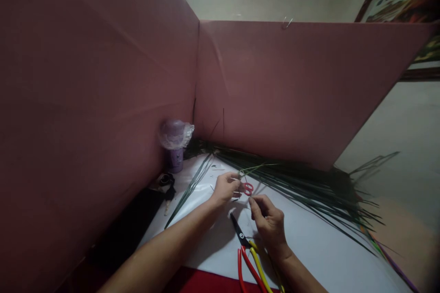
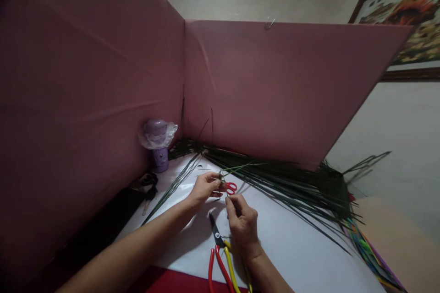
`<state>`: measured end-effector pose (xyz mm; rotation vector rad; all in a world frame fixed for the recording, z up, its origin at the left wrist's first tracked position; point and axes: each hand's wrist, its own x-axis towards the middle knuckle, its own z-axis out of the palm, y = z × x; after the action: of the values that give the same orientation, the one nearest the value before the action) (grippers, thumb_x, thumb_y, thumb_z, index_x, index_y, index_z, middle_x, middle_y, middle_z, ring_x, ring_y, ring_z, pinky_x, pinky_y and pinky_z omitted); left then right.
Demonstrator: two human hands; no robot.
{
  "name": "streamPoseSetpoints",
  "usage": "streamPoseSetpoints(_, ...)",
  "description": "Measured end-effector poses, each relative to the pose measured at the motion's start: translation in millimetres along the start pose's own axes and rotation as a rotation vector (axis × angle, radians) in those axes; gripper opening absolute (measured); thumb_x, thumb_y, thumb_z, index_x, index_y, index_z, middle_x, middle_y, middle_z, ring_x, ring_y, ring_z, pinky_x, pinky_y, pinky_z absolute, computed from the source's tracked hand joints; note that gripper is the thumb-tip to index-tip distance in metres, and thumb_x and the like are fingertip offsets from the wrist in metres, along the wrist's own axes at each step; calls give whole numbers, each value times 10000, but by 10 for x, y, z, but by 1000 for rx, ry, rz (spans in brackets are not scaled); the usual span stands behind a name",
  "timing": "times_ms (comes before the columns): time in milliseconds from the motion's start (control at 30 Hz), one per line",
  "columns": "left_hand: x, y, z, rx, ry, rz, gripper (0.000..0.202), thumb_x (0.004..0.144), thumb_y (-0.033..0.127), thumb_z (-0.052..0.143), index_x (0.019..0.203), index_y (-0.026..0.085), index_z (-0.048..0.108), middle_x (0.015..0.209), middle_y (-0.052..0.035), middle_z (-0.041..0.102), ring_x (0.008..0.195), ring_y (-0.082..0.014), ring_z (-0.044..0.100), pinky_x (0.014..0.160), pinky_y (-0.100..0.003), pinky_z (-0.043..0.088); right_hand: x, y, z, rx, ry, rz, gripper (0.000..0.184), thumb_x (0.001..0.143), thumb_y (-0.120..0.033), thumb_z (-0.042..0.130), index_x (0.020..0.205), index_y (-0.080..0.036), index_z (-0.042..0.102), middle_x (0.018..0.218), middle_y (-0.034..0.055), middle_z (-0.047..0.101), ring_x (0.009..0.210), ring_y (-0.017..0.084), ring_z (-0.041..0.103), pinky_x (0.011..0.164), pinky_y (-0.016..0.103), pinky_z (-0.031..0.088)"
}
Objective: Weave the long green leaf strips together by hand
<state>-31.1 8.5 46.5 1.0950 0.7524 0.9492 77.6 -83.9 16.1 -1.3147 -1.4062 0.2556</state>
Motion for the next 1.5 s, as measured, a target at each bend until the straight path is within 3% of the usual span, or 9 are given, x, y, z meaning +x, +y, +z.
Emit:
streamPoseSetpoints(133, -82, 41, 49, -90, -88, -36, 187, 560, 121, 596, 743, 105, 560, 719, -84, 661, 617, -162, 628, 619, -295, 489, 10, -42, 28, 69, -24, 56, 175, 836, -347, 526, 823, -177, 563, 520, -48, 481, 450, 101, 444, 447, 206, 346)
streamPoseSetpoints(233, -94, 44, 50, -107, -92, -51, 203, 524, 117, 637, 714, 101, 565, 738, -85, 664, 615, -158, 628, 619, -288, 493, 17, -68, 42, 105, 10, 114, 194, 824, -358, 545, 899, -179, 540, 500, -57, 488, 434, 105, 447, 426, 202, 342)
streamPoseSetpoints(367, -82, 31, 39, -132, -77, -59, 174, 548, 136, 633, 704, 98, 567, 716, -88, 661, 602, -158, 623, 603, -293, 497, 19, -64, 40, 114, 43, 99, 174, 816, -357, 558, 810, -186, 529, 563, -37, 528, 465, 99, 459, 442, 197, 355)
streamPoseSetpoints(600, -112, 31, 85, -148, -44, -55, 185, 536, 111, 622, 703, 102, 541, 713, -86, 655, 578, -153, 612, 563, -283, 487, 5, -46, 33, -19, -9, 48, 143, 818, -321, 552, 779, -187, 580, 549, -36, 530, 471, 95, 441, 468, 200, 338)
streamPoseSetpoints(1100, -137, -54, 150, -267, -38, 43, 301, 568, 176, 703, 788, 133, 501, 713, -44, 639, 625, -174, 639, 602, -309, 505, 82, -45, 56, 295, 53, 425, 339, 688, -484, 654, 727, -185, 500, 415, -58, 496, 349, 91, 395, 360, 194, 278)
streamPoseSetpoints(1500, -184, -66, 167, -290, -53, 65, 286, 564, 112, 671, 798, 134, 508, 746, -41, 630, 662, -171, 634, 656, -329, 509, 87, -2, 37, 294, 62, 400, 304, 703, -433, 656, 724, -177, 495, 430, -49, 504, 343, 82, 394, 336, 184, 281)
